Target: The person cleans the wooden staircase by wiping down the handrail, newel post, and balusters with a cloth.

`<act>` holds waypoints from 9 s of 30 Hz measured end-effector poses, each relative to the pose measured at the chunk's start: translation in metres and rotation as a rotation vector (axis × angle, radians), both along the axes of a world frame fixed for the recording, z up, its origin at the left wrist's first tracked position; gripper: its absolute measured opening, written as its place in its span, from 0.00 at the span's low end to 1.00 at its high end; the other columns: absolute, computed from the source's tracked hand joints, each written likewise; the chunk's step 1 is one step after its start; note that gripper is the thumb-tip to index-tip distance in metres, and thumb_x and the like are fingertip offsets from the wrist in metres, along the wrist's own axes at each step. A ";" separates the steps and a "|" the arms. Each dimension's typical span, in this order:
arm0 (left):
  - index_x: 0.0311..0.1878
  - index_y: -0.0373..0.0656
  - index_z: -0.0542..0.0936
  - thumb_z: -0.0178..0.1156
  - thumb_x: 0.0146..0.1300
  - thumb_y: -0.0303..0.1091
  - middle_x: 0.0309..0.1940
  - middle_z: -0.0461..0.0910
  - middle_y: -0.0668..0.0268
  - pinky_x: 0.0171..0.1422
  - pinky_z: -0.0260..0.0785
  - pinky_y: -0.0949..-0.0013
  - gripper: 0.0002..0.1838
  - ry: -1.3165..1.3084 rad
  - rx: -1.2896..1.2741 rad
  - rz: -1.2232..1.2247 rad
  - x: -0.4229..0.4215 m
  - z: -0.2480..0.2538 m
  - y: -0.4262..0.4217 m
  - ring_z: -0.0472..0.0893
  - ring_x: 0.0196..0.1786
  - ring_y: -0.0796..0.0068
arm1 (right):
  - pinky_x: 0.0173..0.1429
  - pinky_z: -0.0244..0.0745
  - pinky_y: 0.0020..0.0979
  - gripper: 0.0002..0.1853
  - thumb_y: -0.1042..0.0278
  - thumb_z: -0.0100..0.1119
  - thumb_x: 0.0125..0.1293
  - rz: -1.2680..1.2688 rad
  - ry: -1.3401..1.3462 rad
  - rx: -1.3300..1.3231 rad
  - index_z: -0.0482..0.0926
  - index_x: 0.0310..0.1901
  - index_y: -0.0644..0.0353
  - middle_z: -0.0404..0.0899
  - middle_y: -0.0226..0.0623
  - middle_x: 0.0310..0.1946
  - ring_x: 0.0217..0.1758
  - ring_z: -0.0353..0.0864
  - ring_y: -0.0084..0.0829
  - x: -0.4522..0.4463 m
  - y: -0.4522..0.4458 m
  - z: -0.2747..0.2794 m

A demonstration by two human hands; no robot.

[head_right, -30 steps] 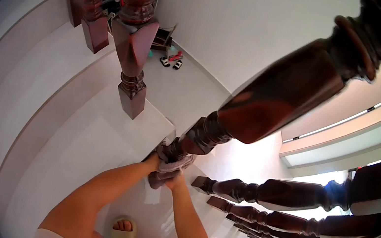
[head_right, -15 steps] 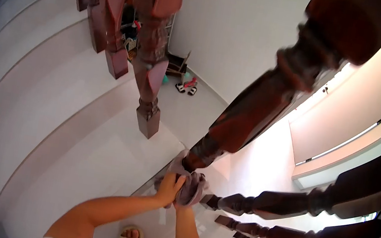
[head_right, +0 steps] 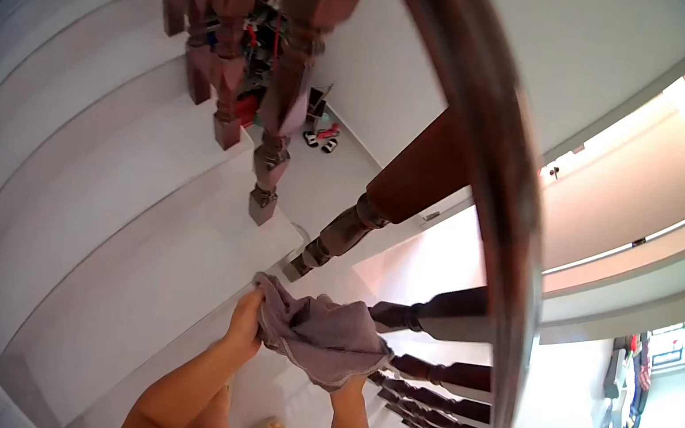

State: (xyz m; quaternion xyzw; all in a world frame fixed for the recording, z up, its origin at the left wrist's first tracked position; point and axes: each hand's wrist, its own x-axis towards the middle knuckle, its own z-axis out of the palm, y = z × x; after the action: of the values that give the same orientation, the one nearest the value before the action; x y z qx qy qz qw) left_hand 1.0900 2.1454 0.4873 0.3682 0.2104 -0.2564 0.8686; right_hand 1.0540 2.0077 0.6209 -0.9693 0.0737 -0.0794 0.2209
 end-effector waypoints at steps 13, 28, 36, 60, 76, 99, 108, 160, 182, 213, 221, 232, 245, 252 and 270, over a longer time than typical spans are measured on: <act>0.62 0.35 0.66 0.64 0.59 0.42 0.51 0.74 0.57 0.56 0.65 0.67 0.32 -0.020 0.318 -0.016 -0.110 0.285 0.074 0.74 0.53 0.63 | 0.48 0.73 0.38 0.38 0.39 0.61 0.52 0.520 0.632 -0.141 0.70 0.48 0.71 0.78 0.56 0.37 0.44 0.79 0.49 0.036 0.046 0.275; 0.57 0.36 0.70 0.62 0.58 0.31 0.54 0.75 0.55 0.59 0.70 0.62 0.23 -0.219 -0.480 -0.035 0.035 0.470 0.229 0.76 0.55 0.65 | 0.59 0.66 0.26 0.27 0.63 0.65 0.57 0.387 0.533 1.166 0.72 0.56 0.67 0.76 0.36 0.49 0.52 0.73 0.25 0.067 0.072 0.461; 0.54 0.36 0.71 0.60 0.62 0.33 0.50 0.75 0.59 0.54 0.71 0.64 0.19 -0.107 -0.266 -0.127 0.116 0.517 0.139 0.76 0.50 0.66 | 0.49 0.74 0.29 0.25 0.51 0.64 0.55 0.045 0.308 0.653 0.79 0.46 0.65 0.82 0.39 0.37 0.41 0.80 0.29 0.172 0.006 0.538; 0.56 0.30 0.60 0.40 0.71 0.48 0.49 0.67 0.43 0.54 0.63 0.59 0.26 -0.419 0.599 0.266 0.310 0.531 0.087 0.71 0.49 0.50 | 0.55 0.71 0.42 0.32 0.57 0.59 0.55 0.202 -0.144 0.214 0.67 0.61 0.59 0.68 0.48 0.56 0.54 0.72 0.50 0.385 0.161 0.485; 0.68 0.31 0.50 0.45 0.70 0.38 0.65 0.53 0.47 0.70 0.46 0.58 0.30 -0.649 0.936 0.769 0.535 0.680 0.237 0.56 0.67 0.52 | 0.65 0.60 0.38 0.31 0.64 0.45 0.66 0.460 -0.286 0.489 0.53 0.69 0.64 0.61 0.52 0.63 0.64 0.64 0.49 0.624 0.328 0.610; 0.69 0.26 0.45 0.52 0.66 0.35 0.68 0.48 0.41 0.73 0.42 0.57 0.38 -0.641 0.802 0.220 0.385 0.628 0.185 0.51 0.71 0.46 | 0.63 0.63 0.39 0.43 0.58 0.68 0.47 0.251 -0.046 0.548 0.60 0.64 0.65 0.68 0.54 0.57 0.60 0.69 0.48 0.484 0.217 0.521; 0.68 0.23 0.45 0.45 0.70 0.43 0.70 0.44 0.38 0.74 0.38 0.55 0.36 -0.732 0.881 0.575 0.466 0.637 0.203 0.46 0.73 0.43 | 0.61 0.63 0.41 0.41 0.64 0.68 0.49 0.422 -0.243 0.490 0.59 0.63 0.69 0.68 0.55 0.54 0.56 0.69 0.52 0.551 0.264 0.550; 0.62 0.38 0.55 0.37 0.74 0.42 0.59 0.63 0.51 0.66 0.53 0.64 0.22 -1.085 0.851 0.762 0.710 0.763 0.406 0.64 0.62 0.59 | 0.54 0.69 0.44 0.44 0.33 0.57 0.51 0.404 -0.419 0.072 0.58 0.67 0.44 0.69 0.52 0.49 0.54 0.72 0.49 0.764 0.467 0.699; 0.56 0.35 0.57 0.68 0.54 0.35 0.57 0.61 0.48 0.59 0.59 0.59 0.34 -1.077 0.684 -0.081 0.347 0.501 0.182 0.66 0.58 0.56 | 0.61 0.61 0.47 0.36 0.60 0.74 0.37 -0.176 -0.415 0.040 0.71 0.53 0.56 0.70 0.51 0.56 0.58 0.69 0.53 0.361 0.205 0.449; 0.68 0.35 0.53 0.36 0.67 0.65 0.66 0.59 0.55 0.70 0.50 0.64 0.42 -1.422 -0.050 -0.260 0.479 0.386 0.152 0.61 0.67 0.64 | 0.65 0.57 0.41 0.41 0.65 0.66 0.54 -0.456 -1.242 0.117 0.54 0.64 0.72 0.58 0.57 0.62 0.64 0.61 0.49 0.441 0.261 0.278; 0.66 0.34 0.57 0.53 0.66 0.45 0.63 0.60 0.48 0.68 0.55 0.60 0.32 -1.563 0.299 -0.081 0.491 0.335 0.141 0.65 0.64 0.57 | 0.64 0.58 0.43 0.49 0.64 0.73 0.43 -0.357 -1.355 -0.243 0.54 0.65 0.67 0.57 0.59 0.61 0.61 0.63 0.50 0.436 0.248 0.250; 0.66 0.27 0.55 0.50 0.67 0.38 0.60 0.64 0.45 0.65 0.58 0.61 0.31 -1.960 0.179 0.185 0.475 0.454 0.155 0.68 0.60 0.53 | 0.66 0.57 0.34 0.42 0.39 0.58 0.59 0.044 -1.021 1.031 0.59 0.65 0.66 0.66 0.41 0.59 0.62 0.64 0.33 0.424 0.204 0.287; 0.62 0.26 0.61 0.54 0.64 0.37 0.60 0.65 0.41 0.65 0.60 0.58 0.29 -1.964 0.043 0.010 0.493 0.380 0.168 0.69 0.60 0.43 | 0.71 0.47 0.40 0.35 0.46 0.47 0.65 -0.491 -1.216 0.260 0.63 0.60 0.73 0.54 0.55 0.67 0.70 0.54 0.47 0.437 0.241 0.198; 0.62 0.31 0.63 0.57 0.61 0.42 0.57 0.68 0.44 0.60 0.63 0.59 0.32 -1.766 0.251 -0.147 0.471 0.270 0.177 0.71 0.55 0.42 | 0.67 0.55 0.43 0.33 0.43 0.46 0.64 -0.445 -1.036 0.336 0.71 0.49 0.75 0.67 0.58 0.57 0.63 0.65 0.50 0.425 0.249 0.115; 0.63 0.30 0.59 0.52 0.65 0.50 0.64 0.56 0.42 0.66 0.55 0.53 0.35 -1.645 0.248 -0.346 0.468 0.208 0.183 0.62 0.63 0.40 | 0.62 0.62 0.33 0.50 0.31 0.58 0.50 -0.286 -0.984 0.898 0.61 0.62 0.70 0.71 0.43 0.54 0.57 0.70 0.33 0.430 0.238 0.127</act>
State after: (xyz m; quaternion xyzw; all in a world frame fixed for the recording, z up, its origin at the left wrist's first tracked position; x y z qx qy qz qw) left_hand 1.5579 2.3289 0.6954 0.5568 -0.5209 -0.0112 0.6469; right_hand 1.4838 2.2461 0.7483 -0.6155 0.1179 -0.5011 0.5969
